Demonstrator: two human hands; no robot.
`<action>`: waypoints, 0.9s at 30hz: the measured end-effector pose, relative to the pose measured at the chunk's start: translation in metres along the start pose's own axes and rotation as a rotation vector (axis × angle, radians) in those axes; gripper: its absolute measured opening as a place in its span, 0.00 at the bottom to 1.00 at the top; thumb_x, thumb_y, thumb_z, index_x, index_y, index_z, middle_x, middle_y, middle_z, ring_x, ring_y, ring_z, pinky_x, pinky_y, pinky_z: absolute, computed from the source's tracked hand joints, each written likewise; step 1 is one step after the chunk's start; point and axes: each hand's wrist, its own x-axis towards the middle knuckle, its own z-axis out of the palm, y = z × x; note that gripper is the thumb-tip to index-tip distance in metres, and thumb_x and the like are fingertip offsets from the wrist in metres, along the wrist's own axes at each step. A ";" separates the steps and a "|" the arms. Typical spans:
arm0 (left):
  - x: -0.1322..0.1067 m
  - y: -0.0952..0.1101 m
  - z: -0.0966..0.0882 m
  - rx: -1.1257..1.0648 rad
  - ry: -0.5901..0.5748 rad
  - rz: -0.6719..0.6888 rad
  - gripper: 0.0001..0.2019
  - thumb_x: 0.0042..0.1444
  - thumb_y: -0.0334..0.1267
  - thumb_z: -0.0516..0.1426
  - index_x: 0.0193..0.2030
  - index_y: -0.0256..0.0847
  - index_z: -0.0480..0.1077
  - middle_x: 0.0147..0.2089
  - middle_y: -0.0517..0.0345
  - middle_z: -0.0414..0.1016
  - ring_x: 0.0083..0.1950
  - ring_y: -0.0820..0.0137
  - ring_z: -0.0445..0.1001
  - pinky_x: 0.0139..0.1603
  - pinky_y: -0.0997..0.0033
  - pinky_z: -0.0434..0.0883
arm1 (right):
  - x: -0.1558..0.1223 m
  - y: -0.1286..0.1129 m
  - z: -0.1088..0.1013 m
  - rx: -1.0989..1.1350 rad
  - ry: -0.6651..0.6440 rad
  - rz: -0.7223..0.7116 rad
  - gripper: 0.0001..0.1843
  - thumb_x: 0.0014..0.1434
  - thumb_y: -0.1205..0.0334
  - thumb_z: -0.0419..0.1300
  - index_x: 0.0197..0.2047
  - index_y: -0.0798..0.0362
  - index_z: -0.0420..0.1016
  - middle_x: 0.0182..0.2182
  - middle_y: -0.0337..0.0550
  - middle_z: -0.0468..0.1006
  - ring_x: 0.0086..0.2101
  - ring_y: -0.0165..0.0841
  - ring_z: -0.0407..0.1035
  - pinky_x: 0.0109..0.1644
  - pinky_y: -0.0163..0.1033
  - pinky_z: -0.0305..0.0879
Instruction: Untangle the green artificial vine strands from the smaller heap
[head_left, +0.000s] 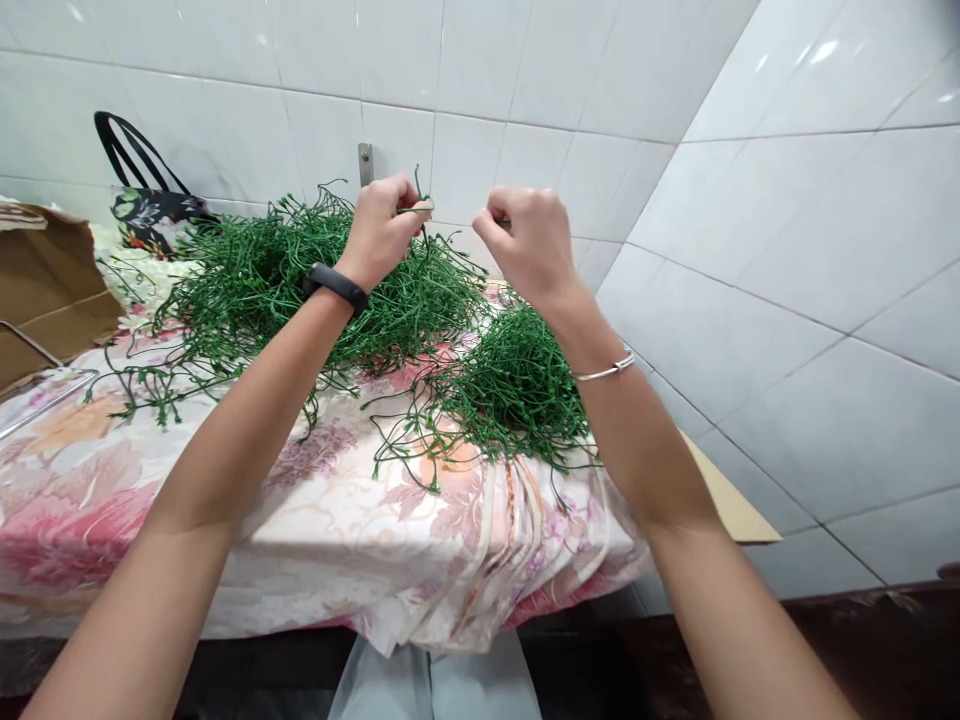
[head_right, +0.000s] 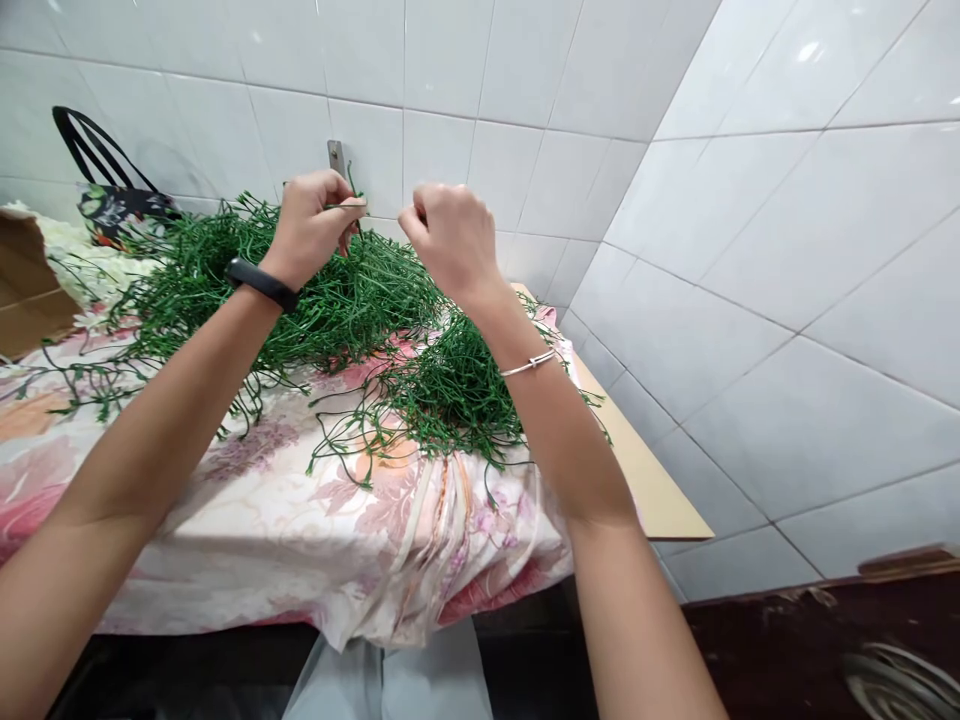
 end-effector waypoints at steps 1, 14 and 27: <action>0.001 -0.002 -0.002 -0.091 -0.056 -0.039 0.11 0.52 0.37 0.55 0.22 0.40 0.58 0.20 0.63 0.61 0.21 0.79 0.57 0.22 0.73 0.56 | 0.000 0.002 -0.006 -0.015 -0.080 -0.005 0.14 0.57 0.60 0.50 0.25 0.57 0.69 0.20 0.43 0.65 0.27 0.29 0.61 0.30 0.36 0.51; -0.002 0.013 -0.008 -0.357 -0.225 -0.067 0.07 0.52 0.35 0.56 0.26 0.35 0.66 0.25 0.58 0.70 0.27 0.79 0.68 0.23 0.81 0.60 | -0.008 0.006 -0.036 -0.192 -0.472 -0.021 0.17 0.49 0.55 0.61 0.39 0.56 0.75 0.36 0.48 0.73 0.38 0.37 0.66 0.37 0.39 0.59; -0.008 0.032 -0.007 -0.375 -0.312 0.039 0.05 0.52 0.38 0.56 0.34 0.39 0.69 0.30 0.58 0.72 0.32 0.75 0.70 0.27 0.75 0.62 | -0.005 -0.005 -0.030 0.354 -0.340 -0.121 0.13 0.49 0.55 0.60 0.21 0.57 0.71 0.17 0.37 0.65 0.23 0.24 0.57 0.25 0.33 0.52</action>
